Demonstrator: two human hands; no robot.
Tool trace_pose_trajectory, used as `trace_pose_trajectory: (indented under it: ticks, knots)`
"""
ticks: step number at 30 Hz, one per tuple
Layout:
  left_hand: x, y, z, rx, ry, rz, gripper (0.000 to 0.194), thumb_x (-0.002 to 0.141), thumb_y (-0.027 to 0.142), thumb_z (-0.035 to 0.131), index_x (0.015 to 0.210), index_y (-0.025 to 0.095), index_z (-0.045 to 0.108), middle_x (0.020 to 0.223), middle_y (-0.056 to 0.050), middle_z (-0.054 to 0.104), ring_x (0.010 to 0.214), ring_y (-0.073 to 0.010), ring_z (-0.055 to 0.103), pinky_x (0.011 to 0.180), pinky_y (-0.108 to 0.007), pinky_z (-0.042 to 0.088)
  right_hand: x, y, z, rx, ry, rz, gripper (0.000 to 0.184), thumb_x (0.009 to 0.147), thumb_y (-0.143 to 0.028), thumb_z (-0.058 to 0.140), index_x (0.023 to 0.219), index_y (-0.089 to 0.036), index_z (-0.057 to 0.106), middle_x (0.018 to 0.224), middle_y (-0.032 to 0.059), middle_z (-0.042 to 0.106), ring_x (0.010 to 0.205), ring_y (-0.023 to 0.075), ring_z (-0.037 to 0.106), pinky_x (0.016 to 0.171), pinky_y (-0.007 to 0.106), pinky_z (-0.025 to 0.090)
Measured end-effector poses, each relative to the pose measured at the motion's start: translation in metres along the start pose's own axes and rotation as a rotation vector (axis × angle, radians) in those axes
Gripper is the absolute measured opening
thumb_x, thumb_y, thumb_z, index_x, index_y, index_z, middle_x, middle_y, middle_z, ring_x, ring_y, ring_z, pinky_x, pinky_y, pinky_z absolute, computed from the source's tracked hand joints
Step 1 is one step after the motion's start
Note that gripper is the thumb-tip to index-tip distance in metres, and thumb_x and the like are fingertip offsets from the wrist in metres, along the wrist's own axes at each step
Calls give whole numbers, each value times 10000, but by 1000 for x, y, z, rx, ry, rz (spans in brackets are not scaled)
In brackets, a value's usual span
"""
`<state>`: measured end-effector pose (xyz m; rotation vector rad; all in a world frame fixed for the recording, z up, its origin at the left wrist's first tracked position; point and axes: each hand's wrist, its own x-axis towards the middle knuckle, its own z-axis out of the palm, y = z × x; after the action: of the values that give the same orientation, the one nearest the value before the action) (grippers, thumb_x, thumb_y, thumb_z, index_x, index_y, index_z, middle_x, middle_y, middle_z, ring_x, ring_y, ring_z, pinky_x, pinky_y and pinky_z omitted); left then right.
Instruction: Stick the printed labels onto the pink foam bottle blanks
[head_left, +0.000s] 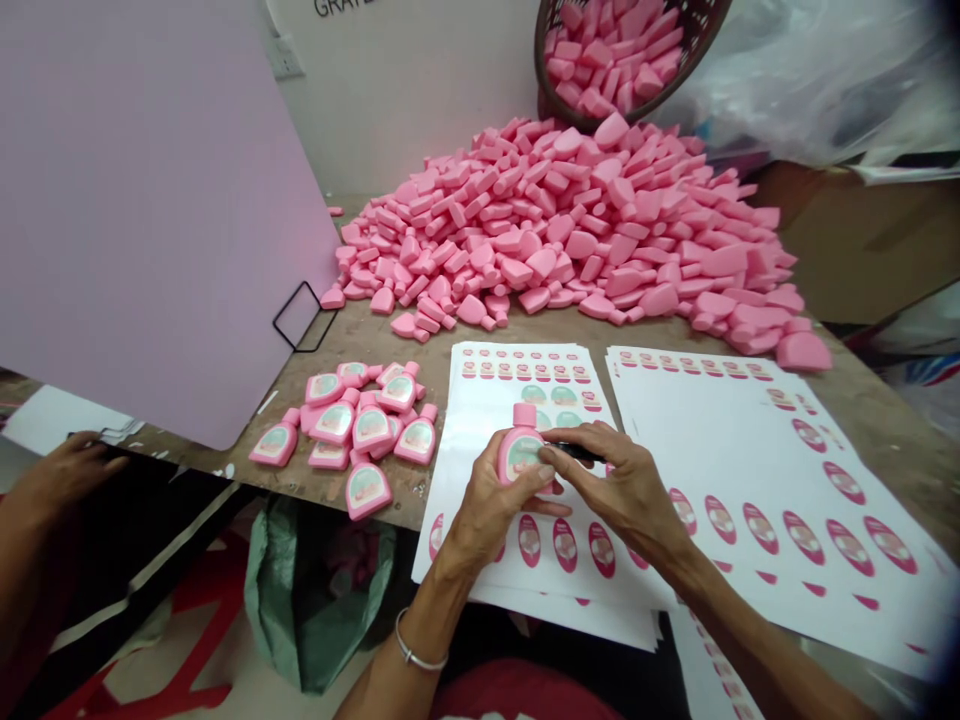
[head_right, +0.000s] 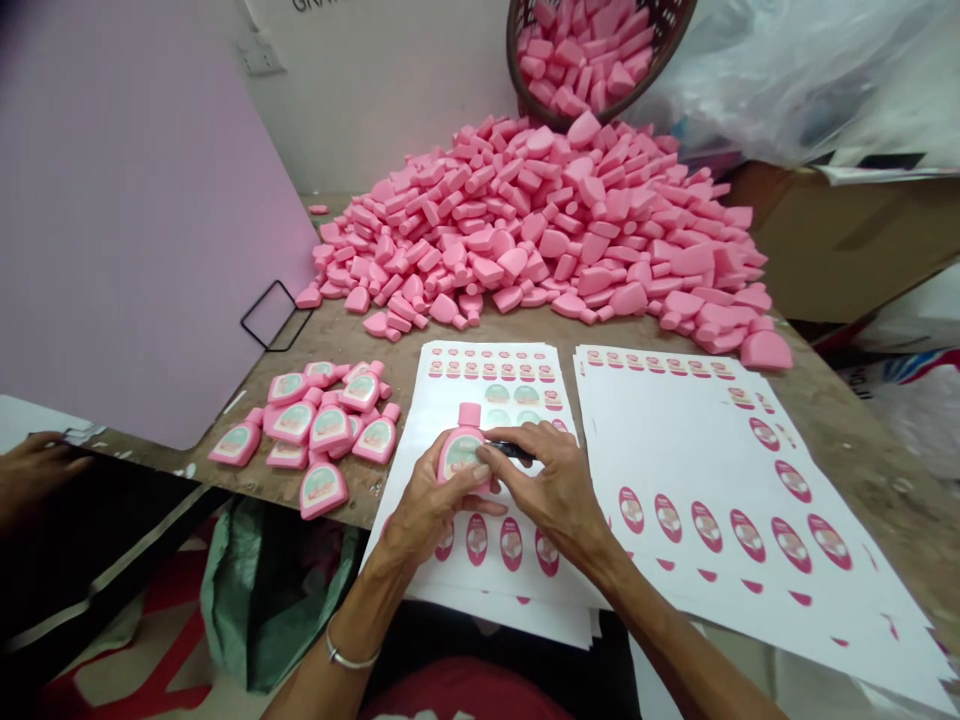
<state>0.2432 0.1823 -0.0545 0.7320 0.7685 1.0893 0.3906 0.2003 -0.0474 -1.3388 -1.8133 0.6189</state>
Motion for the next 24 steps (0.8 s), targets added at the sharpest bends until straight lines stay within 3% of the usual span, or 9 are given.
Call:
trace_pose_trajectory:
  ticks: [4, 6, 8, 10, 14, 17, 20, 22, 24]
  knots:
    - [-2, 1, 2, -33, -23, -4, 333, 758, 291, 678, 1029, 162, 533, 830, -22, 550, 726, -131, 584, 583, -263, 569, -1, 2, -9, -303, 0, -166, 241, 880, -377, 535, 1011, -231, 676, 790, 40, 667, 755, 188, 574, 791, 371, 376]
    - [-3, 3, 2, -53, -26, -18, 312, 757, 288, 675, 998, 155, 527, 844, -33, 564, 717, -126, 573, 583, -271, 573, -1, 5, -17, -513, 98, -161, 279, 887, -379, 520, 1065, -222, 667, 761, 59, 653, 783, 217, 565, 834, 416, 328]
    - [-4, 4, 3, -67, -28, -31, 296, 756, 278, 670, 975, 147, 521, 876, -53, 582, 721, -125, 563, 591, -288, 580, 1, 7, -23, -588, 207, -90, 324, 881, -402, 521, 1105, -207, 651, 781, 83, 651, 832, 249, 559, 858, 448, 313]
    - [-5, 4, 5, -72, -35, -51, 297, 743, 252, 676, 971, 145, 519, 879, -58, 584, 728, -127, 560, 599, -296, 583, 3, 8, -23, -416, 186, -7, 416, 844, -441, 564, 1188, -208, 591, 936, 96, 659, 896, 256, 569, 859, 433, 364]
    - [-8, 4, 7, -64, -103, -97, 356, 695, 170, 698, 1004, 174, 519, 758, 9, 542, 649, -110, 579, 586, -260, 562, 8, 2, -3, 83, -68, 151, 661, 684, -450, 706, 1276, -259, 484, 1226, 61, 573, 1032, 232, 577, 870, 371, 472]
    - [-13, 2, 3, -11, -130, -120, 372, 706, 163, 684, 1031, 184, 504, 753, 9, 565, 574, -108, 596, 492, -195, 501, 13, 4, 12, 199, -43, 225, 537, 685, -465, 702, 1153, -242, 564, 1178, 55, 603, 1070, 237, 578, 924, 381, 474]
    - [-21, 0, -4, 12, -108, -126, 299, 794, 307, 616, 1032, 173, 495, 822, -47, 613, 559, -142, 619, 445, -211, 476, 17, 13, 14, 175, -17, 210, 541, 660, -507, 721, 1109, -238, 587, 1187, 66, 604, 1072, 254, 587, 933, 399, 478]
    - [-29, 4, -12, 71, -15, -79, 311, 858, 431, 505, 1019, 165, 503, 799, -61, 626, 517, -146, 603, 449, -250, 484, 19, 22, 12, 123, -28, 191, 577, 642, -531, 728, 1123, -245, 585, 1184, 70, 608, 1031, 260, 609, 902, 405, 496]
    - [-38, 15, -28, 264, 226, 46, 338, 866, 475, 475, 977, 163, 542, 755, -54, 630, 514, -142, 585, 494, -260, 487, 24, 28, 13, 84, -25, 195, 533, 670, -567, 687, 1085, -242, 606, 1092, 75, 647, 924, 255, 646, 813, 395, 530]
